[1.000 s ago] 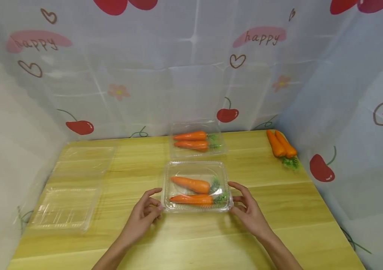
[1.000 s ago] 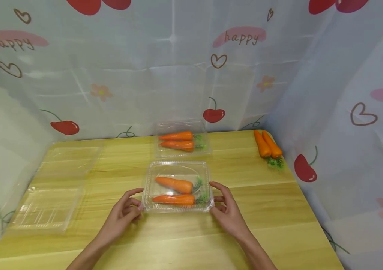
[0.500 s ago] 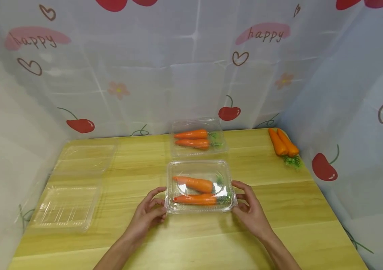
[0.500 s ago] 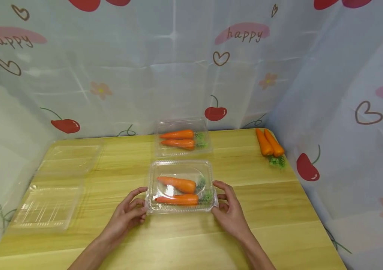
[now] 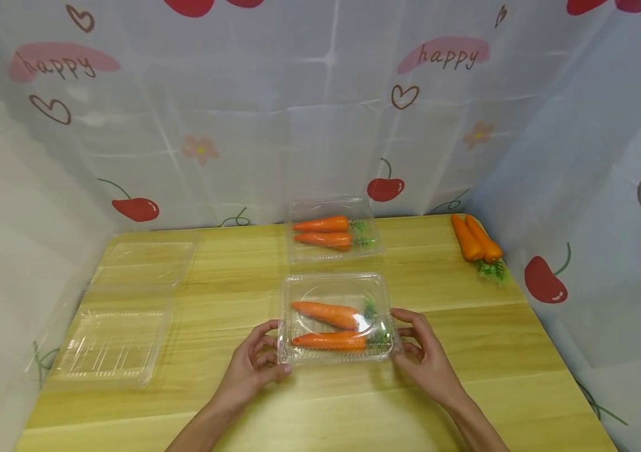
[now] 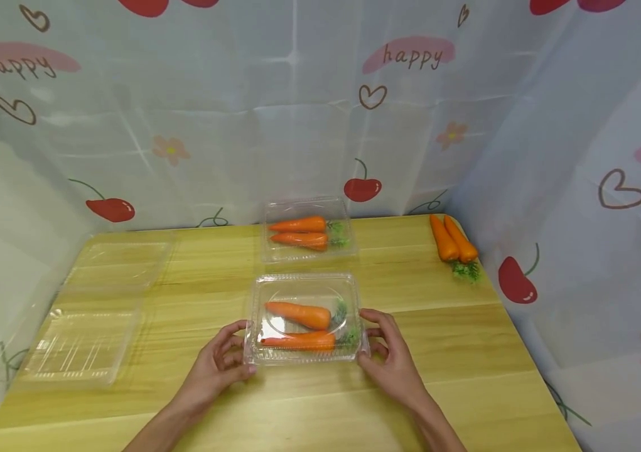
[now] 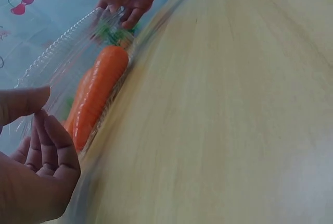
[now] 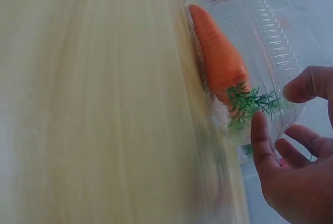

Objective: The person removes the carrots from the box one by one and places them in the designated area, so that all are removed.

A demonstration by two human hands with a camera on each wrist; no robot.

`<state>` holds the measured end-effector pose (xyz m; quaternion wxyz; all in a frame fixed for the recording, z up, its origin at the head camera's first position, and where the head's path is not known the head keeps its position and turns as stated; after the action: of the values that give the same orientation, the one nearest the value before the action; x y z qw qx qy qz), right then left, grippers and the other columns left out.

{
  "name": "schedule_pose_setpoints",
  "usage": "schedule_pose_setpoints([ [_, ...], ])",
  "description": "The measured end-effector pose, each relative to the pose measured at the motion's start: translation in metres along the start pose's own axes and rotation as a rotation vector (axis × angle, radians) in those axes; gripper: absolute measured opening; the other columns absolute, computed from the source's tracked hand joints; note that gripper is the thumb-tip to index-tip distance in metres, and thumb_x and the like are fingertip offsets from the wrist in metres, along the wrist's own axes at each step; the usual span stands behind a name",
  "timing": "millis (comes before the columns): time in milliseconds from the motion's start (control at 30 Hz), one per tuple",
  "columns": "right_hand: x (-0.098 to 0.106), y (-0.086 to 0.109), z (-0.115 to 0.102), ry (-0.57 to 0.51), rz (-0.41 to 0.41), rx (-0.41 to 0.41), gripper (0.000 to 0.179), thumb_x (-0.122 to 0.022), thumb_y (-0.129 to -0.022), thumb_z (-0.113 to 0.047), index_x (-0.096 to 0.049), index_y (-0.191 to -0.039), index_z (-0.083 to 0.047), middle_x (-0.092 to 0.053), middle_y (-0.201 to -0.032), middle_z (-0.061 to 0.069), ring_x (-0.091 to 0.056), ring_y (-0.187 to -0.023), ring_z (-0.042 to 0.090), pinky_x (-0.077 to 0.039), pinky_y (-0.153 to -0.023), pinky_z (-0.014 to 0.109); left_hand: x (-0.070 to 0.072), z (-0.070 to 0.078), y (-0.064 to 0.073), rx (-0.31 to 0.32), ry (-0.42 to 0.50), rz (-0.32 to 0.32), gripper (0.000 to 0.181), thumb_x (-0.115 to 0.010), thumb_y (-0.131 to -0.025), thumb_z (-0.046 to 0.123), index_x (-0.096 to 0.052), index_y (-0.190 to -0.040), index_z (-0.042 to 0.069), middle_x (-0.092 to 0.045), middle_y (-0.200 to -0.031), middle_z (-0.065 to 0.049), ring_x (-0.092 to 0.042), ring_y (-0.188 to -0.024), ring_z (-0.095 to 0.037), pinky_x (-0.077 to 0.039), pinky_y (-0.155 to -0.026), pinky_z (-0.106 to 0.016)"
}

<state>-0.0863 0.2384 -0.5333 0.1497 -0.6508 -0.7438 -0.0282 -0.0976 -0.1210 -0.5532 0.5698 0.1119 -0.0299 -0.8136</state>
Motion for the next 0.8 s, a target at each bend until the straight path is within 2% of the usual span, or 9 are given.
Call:
schedule_pose_setpoints([
  [267,0.0009,0.0029,0.0060,-0.055,-0.030,0.020,0.073,-0.082,-0.090,0.006,-0.051,-0.155,-0.004,-0.044,-0.160,0.017,-0.061,-0.124,0.013,-0.059,-0.099,0.020,-0.0016,0.0021,0.0057,0.018,-0.026,0.098,0.080,-0.084,-0.085,-0.002,-0.049,-0.155,0.014,-0.061,-0.115,-0.003,-0.068,-0.088,-0.010,-0.062,-0.077,-0.026],
  [400,0.0009,0.0036,0.0091,-0.065,-0.002,-0.021,0.063,-0.084,-0.090,0.002,-0.059,-0.148,-0.004,-0.054,-0.149,0.009,-0.067,-0.120,0.016,-0.062,-0.097,0.023,-0.0014,0.0028,0.0078,0.030,-0.023,0.121,0.078,-0.084,-0.086,0.000,-0.051,-0.154,0.014,-0.065,-0.114,-0.002,-0.069,-0.089,-0.011,-0.063,-0.078,-0.027],
  [500,0.0004,0.0043,0.0093,-0.054,0.019,-0.041,0.059,-0.086,-0.089,-0.001,-0.063,-0.144,-0.005,-0.060,-0.139,0.004,-0.070,-0.116,0.017,-0.062,-0.097,0.023,-0.0024,0.0026,0.0085,0.015,-0.021,0.137,0.075,-0.084,-0.086,-0.001,-0.052,-0.153,0.011,-0.066,-0.111,-0.001,-0.068,-0.088,-0.010,-0.063,-0.077,-0.027],
  [667,0.0003,0.0047,0.0090,-0.017,0.029,-0.040,0.058,-0.086,-0.090,-0.003,-0.065,-0.143,-0.007,-0.068,-0.124,0.015,-0.071,-0.102,0.012,-0.064,-0.087,0.023,-0.0050,0.0026,0.0088,-0.012,-0.019,0.188,0.068,-0.083,-0.083,-0.004,-0.058,-0.146,0.005,-0.067,-0.106,-0.001,-0.067,-0.088,-0.009,-0.062,-0.078,-0.024],
  [800,0.0017,0.0070,0.0086,-0.034,0.027,-0.065,0.060,-0.085,-0.090,0.000,-0.063,-0.145,-0.002,-0.070,-0.111,0.024,-0.070,-0.089,0.008,-0.064,-0.074,0.025,-0.0082,0.0021,0.0083,0.002,0.001,0.232,0.064,-0.082,-0.080,-0.008,-0.062,-0.140,0.001,-0.068,-0.105,-0.001,-0.067,-0.090,-0.009,-0.060,-0.081,-0.020],
])
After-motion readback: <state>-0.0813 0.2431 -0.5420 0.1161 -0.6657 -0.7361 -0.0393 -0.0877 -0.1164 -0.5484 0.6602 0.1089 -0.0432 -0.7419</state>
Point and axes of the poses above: each hand's wrist, its own y-axis away from the middle knuckle, its own x-axis out of the back of the hand, z = x × y, the point moved 2 cm from there along -y, towards the middle knuckle
